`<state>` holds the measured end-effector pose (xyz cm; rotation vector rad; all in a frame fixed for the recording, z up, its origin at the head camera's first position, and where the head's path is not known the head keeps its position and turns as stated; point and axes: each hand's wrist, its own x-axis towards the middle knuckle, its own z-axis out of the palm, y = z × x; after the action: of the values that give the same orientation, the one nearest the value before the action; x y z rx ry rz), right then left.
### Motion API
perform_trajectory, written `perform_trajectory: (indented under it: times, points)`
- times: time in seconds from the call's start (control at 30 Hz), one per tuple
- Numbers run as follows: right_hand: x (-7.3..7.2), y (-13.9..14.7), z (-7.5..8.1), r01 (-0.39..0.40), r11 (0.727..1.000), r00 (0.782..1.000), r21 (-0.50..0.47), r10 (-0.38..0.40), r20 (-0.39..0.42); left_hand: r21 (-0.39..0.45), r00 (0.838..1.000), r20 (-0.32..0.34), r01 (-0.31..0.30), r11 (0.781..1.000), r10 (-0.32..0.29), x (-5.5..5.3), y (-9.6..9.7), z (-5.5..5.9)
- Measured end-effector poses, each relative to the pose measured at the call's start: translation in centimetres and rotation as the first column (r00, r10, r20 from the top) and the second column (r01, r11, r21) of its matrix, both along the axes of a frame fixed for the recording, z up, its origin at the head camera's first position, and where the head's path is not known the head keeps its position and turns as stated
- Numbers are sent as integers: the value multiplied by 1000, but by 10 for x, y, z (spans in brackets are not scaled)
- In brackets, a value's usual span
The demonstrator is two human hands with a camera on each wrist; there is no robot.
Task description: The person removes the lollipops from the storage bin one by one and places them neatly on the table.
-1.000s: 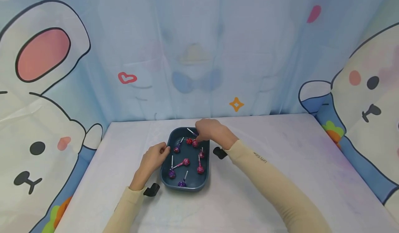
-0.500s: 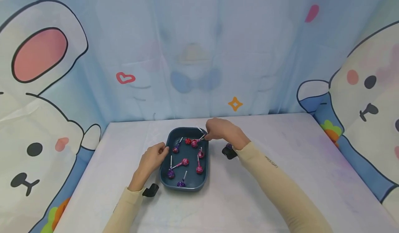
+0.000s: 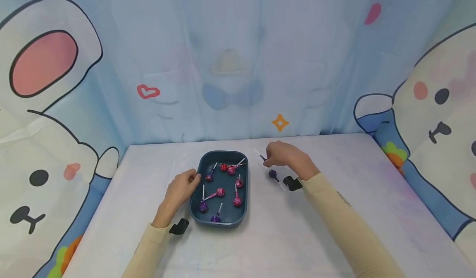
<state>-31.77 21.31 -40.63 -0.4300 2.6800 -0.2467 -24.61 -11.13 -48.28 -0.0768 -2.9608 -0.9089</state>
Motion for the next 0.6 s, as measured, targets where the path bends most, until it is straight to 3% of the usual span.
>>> perform_trajectory:
  times: [0.33, 0.6]
  points:
    - [3, 32, -18, 87, 996, 993, 35, -90, 81, -4, 1000, -2, -10, 1000, 10, 0, 0, -1]
    - [4, 41, -35, 136, 988, 980, 67, -144, 140, -6, 1000, -2, -10, 1000, 10, 0, 1, 0]
